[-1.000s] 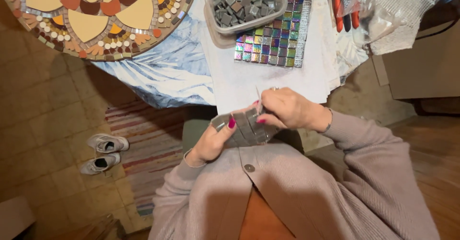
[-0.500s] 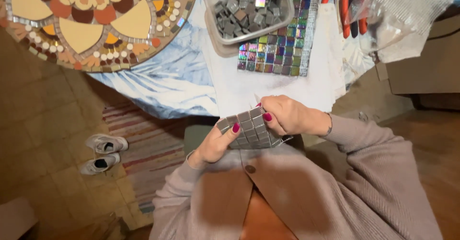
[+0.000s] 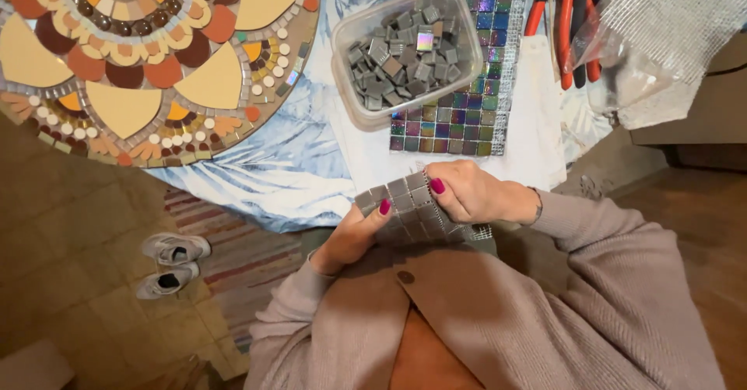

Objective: Peeling small square mosaic tiles from a mesh backing sheet.

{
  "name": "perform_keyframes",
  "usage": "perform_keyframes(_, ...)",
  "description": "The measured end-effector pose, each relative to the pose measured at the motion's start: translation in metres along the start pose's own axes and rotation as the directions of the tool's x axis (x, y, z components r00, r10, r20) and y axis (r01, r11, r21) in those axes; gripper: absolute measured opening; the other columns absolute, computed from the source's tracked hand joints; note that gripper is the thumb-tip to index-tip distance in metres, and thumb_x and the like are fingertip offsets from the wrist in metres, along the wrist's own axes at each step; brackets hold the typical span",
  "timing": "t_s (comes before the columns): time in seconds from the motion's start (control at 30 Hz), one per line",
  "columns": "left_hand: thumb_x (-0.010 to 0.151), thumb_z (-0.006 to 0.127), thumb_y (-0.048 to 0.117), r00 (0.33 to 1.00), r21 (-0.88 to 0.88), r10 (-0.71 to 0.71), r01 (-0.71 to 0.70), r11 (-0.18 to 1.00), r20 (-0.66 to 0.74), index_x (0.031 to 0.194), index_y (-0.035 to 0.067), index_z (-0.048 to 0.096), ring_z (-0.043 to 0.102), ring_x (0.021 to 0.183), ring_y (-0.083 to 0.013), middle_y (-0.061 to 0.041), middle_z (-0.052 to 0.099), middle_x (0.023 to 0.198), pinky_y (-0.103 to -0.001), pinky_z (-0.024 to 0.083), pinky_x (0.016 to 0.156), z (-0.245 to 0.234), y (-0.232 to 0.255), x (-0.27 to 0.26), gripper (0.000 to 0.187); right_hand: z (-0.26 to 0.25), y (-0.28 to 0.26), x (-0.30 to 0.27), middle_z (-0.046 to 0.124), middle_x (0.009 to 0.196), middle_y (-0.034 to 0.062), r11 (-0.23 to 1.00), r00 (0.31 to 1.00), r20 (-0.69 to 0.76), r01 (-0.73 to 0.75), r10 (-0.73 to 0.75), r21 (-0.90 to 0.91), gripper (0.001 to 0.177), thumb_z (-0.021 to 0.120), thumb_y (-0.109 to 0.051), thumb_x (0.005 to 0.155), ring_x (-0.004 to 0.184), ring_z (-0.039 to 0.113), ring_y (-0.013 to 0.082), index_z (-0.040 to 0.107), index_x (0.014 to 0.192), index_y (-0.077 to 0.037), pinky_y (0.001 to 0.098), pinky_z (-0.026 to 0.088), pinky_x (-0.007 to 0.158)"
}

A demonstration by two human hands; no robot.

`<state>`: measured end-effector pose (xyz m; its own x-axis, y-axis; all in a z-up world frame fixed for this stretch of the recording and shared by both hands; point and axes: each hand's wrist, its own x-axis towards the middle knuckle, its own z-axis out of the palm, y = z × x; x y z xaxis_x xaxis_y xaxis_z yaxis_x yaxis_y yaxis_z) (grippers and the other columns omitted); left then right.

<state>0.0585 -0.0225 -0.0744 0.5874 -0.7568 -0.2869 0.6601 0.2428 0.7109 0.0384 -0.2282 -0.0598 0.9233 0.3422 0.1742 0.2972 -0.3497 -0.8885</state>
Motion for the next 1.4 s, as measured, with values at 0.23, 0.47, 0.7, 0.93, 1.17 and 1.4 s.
perform_keyframes(0.23, 0.088, 0.046, 0.025, 0.995, 0.023, -0.052, 0.054, 0.998, -0.086, 0.107, 0.002, 0.047, 0.054, 0.086, -0.0191, -0.013, 0.058, 0.092, -0.043, 0.042, 0.084, -0.001, 0.002, 0.003, 0.03, -0.004, -0.007, 0.01, 0.039, 0.048, 0.0084, 0.997, 0.999, -0.042, -0.013, 0.009, -0.079, 0.029, 0.031, -0.026, 0.086, 0.038, 0.045, 0.0312, 0.043, 0.066, -0.008, 0.032, 0.04, 0.035)
perform_keyframes(0.47, 0.086, 0.05, 0.026, 0.986, 0.39, 0.049, 0.017, 0.921, -0.16, 0.094, -0.002, 0.052, 0.047, 0.081, -0.0173, -0.012, 0.055, 0.08, -0.037, 0.04, 0.08, 0.042, 0.026, -0.009, 0.029, -0.01, -0.027, 0.008, 0.039, 0.049, 0.0099, 0.983, 0.994, -0.075, 0.07, -0.084, -0.172, 0.039, 0.055, -0.038, 0.08, 0.039, 0.045, 0.0299, 0.042, 0.064, -0.005, 0.034, 0.041, 0.038)
perform_keyframes(0.7, 0.086, 0.047, 0.028, 0.997, 0.441, 0.078, -0.063, 0.895, -0.016, 0.093, -0.003, 0.055, 0.049, 0.074, -0.0193, -0.015, 0.056, 0.075, -0.04, 0.041, 0.076, 0.043, 0.025, -0.028, 0.033, -0.003, -0.044, -0.01, 0.037, 0.046, 0.0096, 0.993, 1.0, -0.012, 0.027, -0.029, -0.114, 0.031, 0.04, -0.028, 0.086, 0.037, 0.044, 0.0305, 0.041, 0.064, -0.006, 0.0317, 0.039, 0.035)
perform_keyframes(0.93, 0.088, 0.039, 0.024, 0.98, 0.367, 0.158, -0.191, 0.91, 0.117, 0.088, 0.0, 0.062, 0.049, 0.067, -0.0107, -0.007, 0.059, 0.069, -0.03, 0.047, 0.066, 0.049, 0.026, -0.037, 0.033, 0.007, -0.042, -0.025, 0.037, 0.045, 0.0037, 0.994, 0.996, 0.005, 0.087, -0.087, -0.072, 0.03, 0.031, -0.024, 0.087, 0.033, 0.042, 0.0229, 0.042, 0.065, -0.008, 0.0267, 0.039, 0.032)
perform_keyframes(1.17, 0.091, 0.035, 0.027, 0.983, 0.283, 0.136, -0.166, 0.945, 0.123, 0.082, -0.001, 0.061, 0.054, 0.066, -0.0136, -0.011, 0.061, 0.069, -0.031, 0.05, 0.06, 0.042, 0.013, -0.038, 0.039, 0.03, 0.011, -0.055, 0.04, 0.042, 0.0115, 0.996, 0.993, -0.119, 0.022, -0.011, 0.09, 0.034, 0.031, -0.02, 0.088, 0.035, 0.043, 0.0287, 0.049, 0.063, -0.006, 0.0314, 0.038, 0.032)
perform_keyframes(1.4, 0.092, 0.033, 0.023, 0.973, 0.055, 0.127, -0.14, 0.989, 0.192, 0.092, -0.002, 0.059, 0.058, 0.073, -0.0154, -0.016, 0.063, 0.079, -0.034, 0.051, 0.065, 0.035, 0.0, -0.043, 0.037, 0.014, -0.039, -0.036, 0.046, 0.039, -0.0001, 0.972, 0.989, -0.147, 0.057, -0.024, 0.226, 0.042, 0.026, -0.019, 0.089, 0.032, 0.04, 0.0141, 0.048, 0.055, -0.009, 0.0236, 0.038, 0.033)
